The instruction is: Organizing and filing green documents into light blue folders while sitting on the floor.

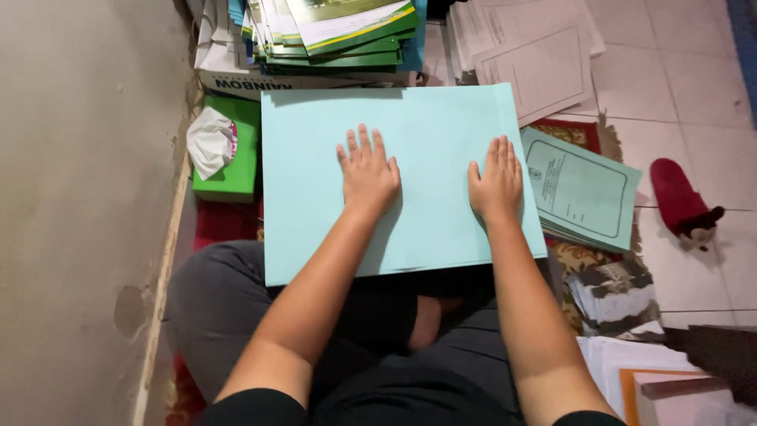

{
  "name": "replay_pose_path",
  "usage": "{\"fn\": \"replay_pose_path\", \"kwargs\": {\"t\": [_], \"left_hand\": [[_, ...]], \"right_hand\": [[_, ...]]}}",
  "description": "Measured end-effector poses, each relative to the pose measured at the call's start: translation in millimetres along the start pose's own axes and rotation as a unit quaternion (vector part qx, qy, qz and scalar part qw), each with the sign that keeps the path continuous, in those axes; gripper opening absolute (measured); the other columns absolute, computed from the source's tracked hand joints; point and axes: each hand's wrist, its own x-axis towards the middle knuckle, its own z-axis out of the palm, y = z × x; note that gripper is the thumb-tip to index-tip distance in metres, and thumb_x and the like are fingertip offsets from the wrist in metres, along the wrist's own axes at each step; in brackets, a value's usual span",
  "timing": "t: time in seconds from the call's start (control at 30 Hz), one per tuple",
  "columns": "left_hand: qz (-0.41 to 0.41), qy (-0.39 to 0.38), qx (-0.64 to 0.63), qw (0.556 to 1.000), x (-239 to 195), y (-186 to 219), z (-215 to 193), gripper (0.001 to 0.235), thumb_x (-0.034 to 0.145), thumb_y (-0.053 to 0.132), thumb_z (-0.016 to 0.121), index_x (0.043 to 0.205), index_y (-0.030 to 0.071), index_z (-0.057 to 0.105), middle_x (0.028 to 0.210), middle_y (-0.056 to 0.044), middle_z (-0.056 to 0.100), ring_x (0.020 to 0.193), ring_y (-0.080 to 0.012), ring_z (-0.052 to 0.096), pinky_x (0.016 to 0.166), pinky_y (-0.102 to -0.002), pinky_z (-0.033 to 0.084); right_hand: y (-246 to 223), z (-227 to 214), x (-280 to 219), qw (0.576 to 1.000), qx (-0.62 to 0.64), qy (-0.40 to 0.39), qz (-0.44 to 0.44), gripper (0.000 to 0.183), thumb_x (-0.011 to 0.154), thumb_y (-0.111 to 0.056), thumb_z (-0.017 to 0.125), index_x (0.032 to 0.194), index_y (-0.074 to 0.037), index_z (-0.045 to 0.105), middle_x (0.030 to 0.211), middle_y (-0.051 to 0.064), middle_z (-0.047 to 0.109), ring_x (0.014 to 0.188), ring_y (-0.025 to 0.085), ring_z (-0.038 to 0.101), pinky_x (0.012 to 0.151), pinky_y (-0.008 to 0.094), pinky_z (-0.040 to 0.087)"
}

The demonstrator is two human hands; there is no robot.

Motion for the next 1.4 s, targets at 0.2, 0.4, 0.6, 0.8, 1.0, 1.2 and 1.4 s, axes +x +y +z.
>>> {"fn": "replay_pose_path", "kwargs": {"t": [0.2,0.4,0.6,0.8,1.0,1.2,1.4], "left_hand": [[0.174,-0.152,0.003,0.973,-87,24,-57,0.063,0.104,0.036,0.034,0.158,0.003,0.036,0.164,-0.023,0.034,0.153,-0.0399,0.029,0.121,-0.060,0.022],[0.162,-0.231,0.005,0.959,-110,34,-84,0.065,0.107,0.037,0.024,0.161,0.002,0.023,0.169,-0.021,0.020,0.157,-0.0352,0.017,0.124,-0.056,0.012],[0.134,-0.119,0.036,0.983,2,12,-25,0.059,0.106,0.031,0.036,0.156,0.000,0.040,0.160,-0.021,0.041,0.150,-0.0350,0.037,0.118,-0.058,0.027],[0.125,0.067,0.014,0.990,118,-26,61,0.041,0.100,0.029,0.048,0.118,-0.005,0.062,0.123,-0.028,0.064,0.111,-0.0411,0.056,0.104,-0.059,0.032],[0.084,-0.063,0.011,0.994,111,-14,21,0.059,0.107,0.031,0.034,0.146,-0.012,0.041,0.154,-0.028,0.043,0.150,-0.0402,0.024,0.121,-0.060,0.011],[0.047,-0.144,0.003,0.988,45,-3,-28,0.064,0.107,0.036,0.028,0.158,-0.002,0.032,0.167,-0.021,0.028,0.155,-0.0391,0.019,0.123,-0.061,0.011],[0.050,-0.170,-0.010,0.984,-38,-2,-67,0.061,0.107,0.035,0.027,0.161,0.005,0.029,0.168,-0.020,0.025,0.156,-0.0406,0.018,0.124,-0.062,0.009]], "right_hand": [[6,10,10,1.000,-0.006,0.006,-0.004,0.076,0.104,-0.048,0.036,0.162,0.001,0.026,0.169,0.020,0.022,0.158,0.030,0.017,0.128,0.045,0.013],[2,3,7,1.000,0.015,-0.012,0.000,0.077,0.104,-0.048,0.035,0.163,0.001,0.023,0.170,0.020,0.018,0.158,0.030,0.014,0.129,0.045,0.010],[-2,-4,3,1.000,0.019,-0.013,-0.006,0.077,0.104,-0.046,0.037,0.162,0.003,0.024,0.170,0.023,0.019,0.159,0.033,0.014,0.128,0.046,0.008],[0,3,9,1.000,-0.002,0.021,-0.018,0.074,0.104,-0.038,0.041,0.159,0.008,0.022,0.168,0.024,0.020,0.156,0.031,0.015,0.125,0.043,0.012],[-5,-3,9,1.000,0.005,0.021,-0.021,0.074,0.104,-0.037,0.042,0.158,0.009,0.023,0.168,0.025,0.021,0.156,0.033,0.016,0.125,0.044,0.012],[1,5,12,1.000,-0.007,-0.005,-0.003,0.078,0.102,-0.048,0.038,0.162,0.001,0.025,0.170,0.020,0.021,0.158,0.032,0.017,0.128,0.046,0.010],[9,16,11,0.998,-0.031,0.013,-0.055,0.079,0.104,-0.050,0.035,0.161,0.003,0.026,0.169,0.024,0.022,0.157,0.036,0.017,0.128,0.048,0.009]]}}
